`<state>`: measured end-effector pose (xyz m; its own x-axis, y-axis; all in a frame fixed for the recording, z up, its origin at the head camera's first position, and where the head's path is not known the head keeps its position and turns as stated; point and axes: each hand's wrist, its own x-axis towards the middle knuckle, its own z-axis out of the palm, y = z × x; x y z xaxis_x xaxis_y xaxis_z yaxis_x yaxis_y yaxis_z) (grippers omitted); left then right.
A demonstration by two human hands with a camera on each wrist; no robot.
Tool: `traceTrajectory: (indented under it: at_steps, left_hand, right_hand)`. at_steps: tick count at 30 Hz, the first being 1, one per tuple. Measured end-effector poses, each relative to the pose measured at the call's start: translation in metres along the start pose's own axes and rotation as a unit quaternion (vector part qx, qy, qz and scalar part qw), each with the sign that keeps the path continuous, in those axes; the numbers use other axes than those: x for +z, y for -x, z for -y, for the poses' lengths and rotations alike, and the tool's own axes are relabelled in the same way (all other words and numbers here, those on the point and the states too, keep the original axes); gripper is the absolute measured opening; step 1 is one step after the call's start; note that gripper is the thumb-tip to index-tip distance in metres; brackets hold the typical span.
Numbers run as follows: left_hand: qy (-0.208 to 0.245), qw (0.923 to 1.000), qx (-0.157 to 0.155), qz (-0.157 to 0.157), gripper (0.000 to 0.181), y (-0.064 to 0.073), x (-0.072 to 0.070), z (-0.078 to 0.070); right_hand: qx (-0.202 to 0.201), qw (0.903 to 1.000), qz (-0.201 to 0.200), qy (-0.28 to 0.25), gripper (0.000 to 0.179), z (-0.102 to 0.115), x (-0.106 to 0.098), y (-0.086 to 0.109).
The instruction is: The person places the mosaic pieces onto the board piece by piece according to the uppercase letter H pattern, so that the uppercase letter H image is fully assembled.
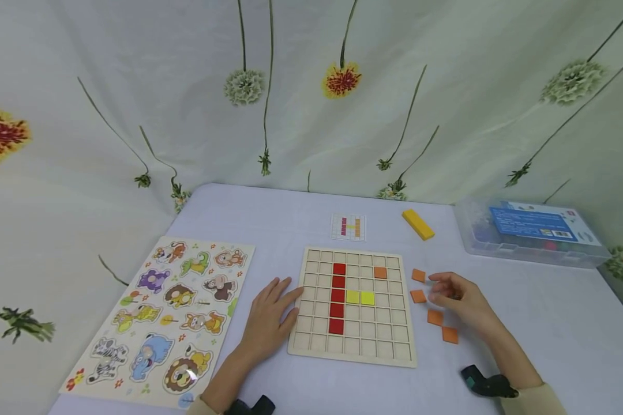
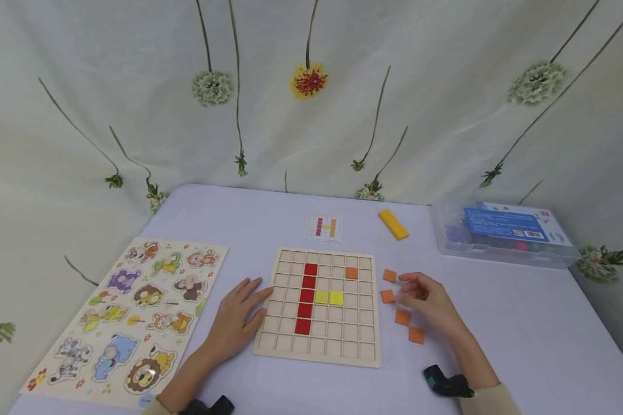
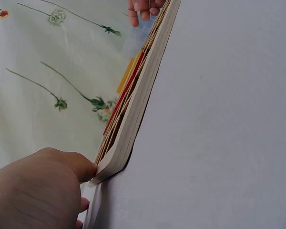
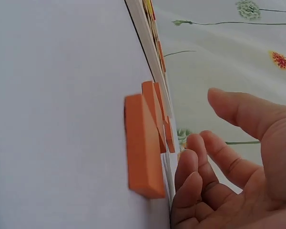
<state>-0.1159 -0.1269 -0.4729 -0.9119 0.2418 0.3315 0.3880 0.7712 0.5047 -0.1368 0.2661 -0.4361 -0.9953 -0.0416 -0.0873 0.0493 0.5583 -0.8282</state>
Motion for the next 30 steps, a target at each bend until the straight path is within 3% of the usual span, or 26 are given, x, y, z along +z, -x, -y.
traceTrajectory:
  at_steps: [4, 10, 20, 30]
  left_hand:
    - [0.001, 1.0000, -0.003, 0.002, 0.040, 0.000, -0.001, 0.000]
    - [0.004, 1.0000, -0.003, 0.004, 0.039, -0.001, -0.001, 0.001]
    - [-0.002, 1.0000, -0.004, 0.005, 0.040, -0.001, 0.002, 0.002]
    - [0.000, 0.9999, -0.012, 0.011, 0.040, 0.000, 0.001, 0.001]
  right_hand:
    - [-0.023, 0.9996, 0.005, 0.014, 0.045, -0.004, 0.005, -0.001]
    - [-0.021, 0.9972, -0.008, 0.072, 0.042, -0.005, 0.013, -0.002]
    - [-0.062, 0.9858, -0.037, 0.151, 0.037, -0.007, 0.021, 0.000]
    - [-0.081, 0.9815, -0.044, 0.168, 0.029, -0.007, 0.022, -0.001]
